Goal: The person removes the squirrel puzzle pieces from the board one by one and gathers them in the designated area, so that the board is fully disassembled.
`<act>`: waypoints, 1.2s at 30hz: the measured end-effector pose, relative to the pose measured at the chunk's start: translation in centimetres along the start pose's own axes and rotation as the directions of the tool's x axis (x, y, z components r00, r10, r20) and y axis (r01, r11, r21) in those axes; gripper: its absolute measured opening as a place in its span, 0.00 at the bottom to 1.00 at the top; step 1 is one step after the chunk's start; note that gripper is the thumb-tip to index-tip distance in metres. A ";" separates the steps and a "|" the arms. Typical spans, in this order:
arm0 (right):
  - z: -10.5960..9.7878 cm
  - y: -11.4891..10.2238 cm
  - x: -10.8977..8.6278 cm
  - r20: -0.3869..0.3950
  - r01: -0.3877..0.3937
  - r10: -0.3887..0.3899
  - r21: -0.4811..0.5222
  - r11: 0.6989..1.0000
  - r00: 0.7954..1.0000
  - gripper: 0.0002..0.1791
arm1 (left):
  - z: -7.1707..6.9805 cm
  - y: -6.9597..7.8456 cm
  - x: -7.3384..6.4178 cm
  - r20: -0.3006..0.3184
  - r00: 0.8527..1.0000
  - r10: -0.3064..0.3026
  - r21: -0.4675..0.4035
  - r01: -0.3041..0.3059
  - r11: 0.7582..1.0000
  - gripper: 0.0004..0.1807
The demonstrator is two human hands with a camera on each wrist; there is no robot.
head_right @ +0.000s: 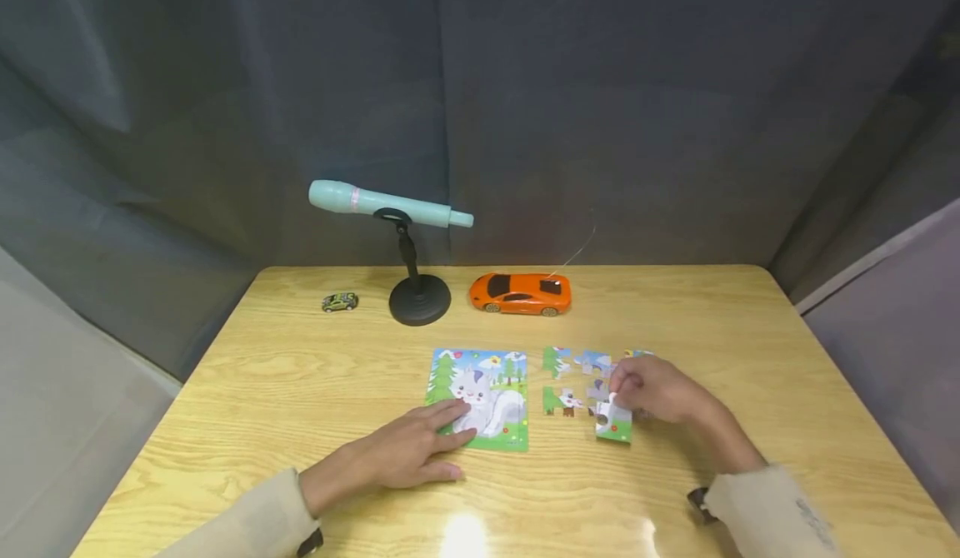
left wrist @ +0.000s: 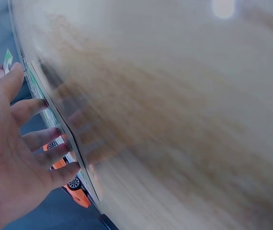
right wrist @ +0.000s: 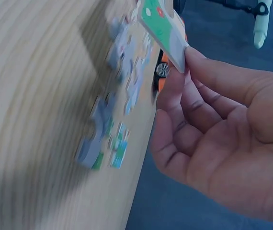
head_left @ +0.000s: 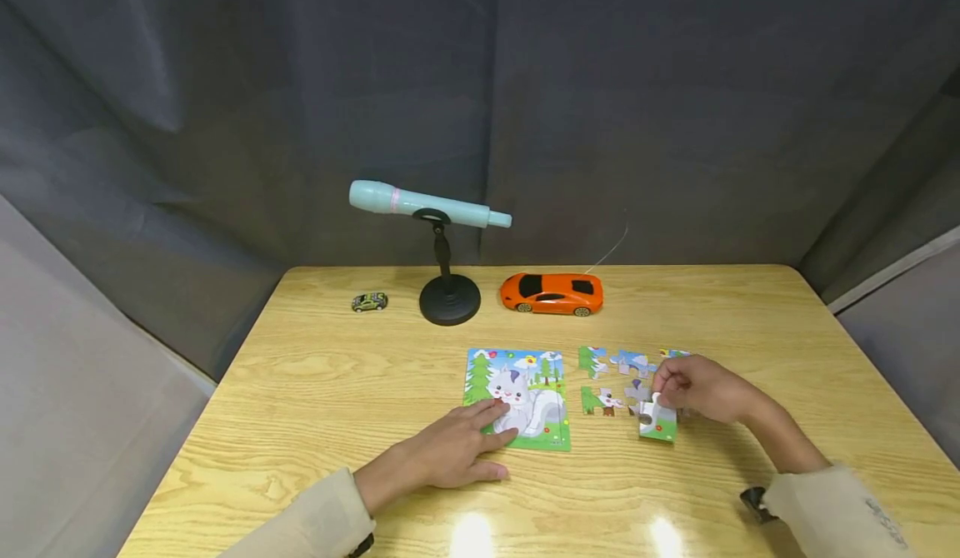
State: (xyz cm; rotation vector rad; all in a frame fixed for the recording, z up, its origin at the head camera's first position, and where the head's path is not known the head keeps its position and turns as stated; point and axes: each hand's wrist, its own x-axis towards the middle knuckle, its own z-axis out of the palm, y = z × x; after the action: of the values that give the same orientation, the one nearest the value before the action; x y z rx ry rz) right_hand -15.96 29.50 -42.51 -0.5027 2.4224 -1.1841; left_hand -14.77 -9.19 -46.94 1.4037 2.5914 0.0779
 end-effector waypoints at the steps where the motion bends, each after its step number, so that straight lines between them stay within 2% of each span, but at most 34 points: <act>1: -0.1 0.2 -0.3 0.004 0.005 -0.005 0.005 1.000 1.000 0.06 | 0.0 0.0 0.0 0.000 1.000 -0.001 -0.001 0.001 1.000 0.32; 5: -0.5 1.2 -1.1 0.019 0.013 -0.013 0.014 1.000 1.000 0.06 | 0.0 0.0 0.0 -0.001 1.000 -0.003 -0.007 0.003 1.000 0.33; 16: -0.9 3.2 -2.6 0.052 -0.052 0.053 -0.023 0.998 0.997 0.05 | 0.0 0.0 0.0 0.006 1.000 -0.003 -0.014 0.003 1.000 0.33; 24: -0.7 3.9 -3.0 -0.016 -0.154 0.153 -0.108 0.982 0.988 0.03 | -0.1 -0.1 0.0 0.002 1.000 0.003 -0.015 -0.003 1.000 0.32; 31: -0.5 3.8 -2.7 -0.093 -0.245 0.232 -0.161 0.956 0.968 0.04 | 0.0 -0.1 0.1 -0.004 1.000 0.014 -0.020 -0.014 1.000 0.32; 36: -0.6 2.7 -1.7 -0.098 -0.237 0.223 -0.175 0.956 0.970 0.04 | -0.1 -0.1 0.0 -0.010 1.000 0.018 -0.034 -0.019 0.999 0.32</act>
State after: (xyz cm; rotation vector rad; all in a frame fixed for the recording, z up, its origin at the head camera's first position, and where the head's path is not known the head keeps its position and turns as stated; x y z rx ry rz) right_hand -15.19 32.28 -44.05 -0.2208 2.5886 -0.9012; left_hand -14.91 -9.25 -46.88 1.4191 2.5725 0.1307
